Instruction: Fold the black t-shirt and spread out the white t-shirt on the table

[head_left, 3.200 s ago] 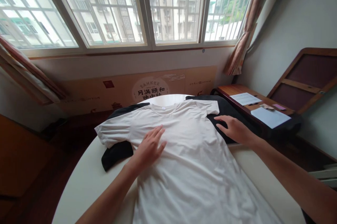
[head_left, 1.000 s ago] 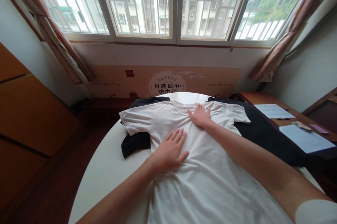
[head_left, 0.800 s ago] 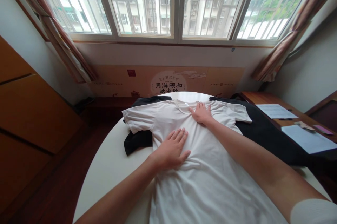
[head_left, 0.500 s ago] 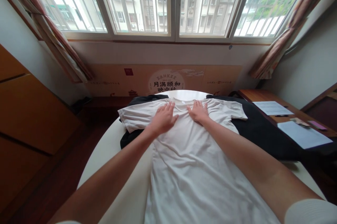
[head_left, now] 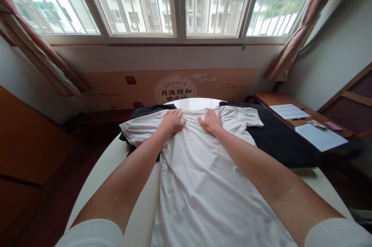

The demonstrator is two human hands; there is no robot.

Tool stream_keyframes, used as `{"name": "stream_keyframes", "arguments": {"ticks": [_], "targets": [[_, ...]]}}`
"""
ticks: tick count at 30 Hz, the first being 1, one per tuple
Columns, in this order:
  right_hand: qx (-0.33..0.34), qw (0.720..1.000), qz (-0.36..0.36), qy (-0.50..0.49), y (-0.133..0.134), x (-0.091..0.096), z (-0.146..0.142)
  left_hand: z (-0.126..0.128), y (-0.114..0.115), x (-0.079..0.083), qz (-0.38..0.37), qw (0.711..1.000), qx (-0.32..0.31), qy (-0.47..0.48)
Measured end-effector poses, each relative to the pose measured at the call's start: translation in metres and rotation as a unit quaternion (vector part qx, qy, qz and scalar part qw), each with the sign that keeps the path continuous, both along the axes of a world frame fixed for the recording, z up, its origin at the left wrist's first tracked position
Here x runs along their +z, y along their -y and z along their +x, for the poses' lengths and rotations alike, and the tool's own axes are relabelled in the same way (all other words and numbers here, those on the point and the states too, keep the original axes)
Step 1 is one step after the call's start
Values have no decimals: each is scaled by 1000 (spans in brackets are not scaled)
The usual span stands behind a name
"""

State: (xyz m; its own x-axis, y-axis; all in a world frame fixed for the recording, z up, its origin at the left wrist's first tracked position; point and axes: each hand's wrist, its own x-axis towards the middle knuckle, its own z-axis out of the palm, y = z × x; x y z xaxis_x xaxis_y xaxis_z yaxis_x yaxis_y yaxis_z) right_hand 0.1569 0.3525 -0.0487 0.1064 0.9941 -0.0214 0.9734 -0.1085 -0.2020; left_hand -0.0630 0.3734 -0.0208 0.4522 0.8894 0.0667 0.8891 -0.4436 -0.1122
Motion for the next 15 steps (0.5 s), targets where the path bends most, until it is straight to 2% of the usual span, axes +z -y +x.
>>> {"name": "stream_keyframes", "arguments": {"ticks": [6, 10, 12, 14, 15], "targets": [[10, 1000, -7, -7, 6, 9, 2, -12, 0, 1, -4, 999, -38, -9], [41, 999, 11, -4, 27, 27, -8, -15, 3, 2, -2, 999, -46, -6], [78, 996, 31, 4, 59, 39, -21, -15, 5, 2, -3, 999, -49, -2], [154, 987, 51, 8, 109, 45, -37, -15, 5, 1, -4, 999, -54, 3], [216, 975, 61, 7, 140, 45, -45, -15, 4, 1, -4, 998, -57, 5]]}}
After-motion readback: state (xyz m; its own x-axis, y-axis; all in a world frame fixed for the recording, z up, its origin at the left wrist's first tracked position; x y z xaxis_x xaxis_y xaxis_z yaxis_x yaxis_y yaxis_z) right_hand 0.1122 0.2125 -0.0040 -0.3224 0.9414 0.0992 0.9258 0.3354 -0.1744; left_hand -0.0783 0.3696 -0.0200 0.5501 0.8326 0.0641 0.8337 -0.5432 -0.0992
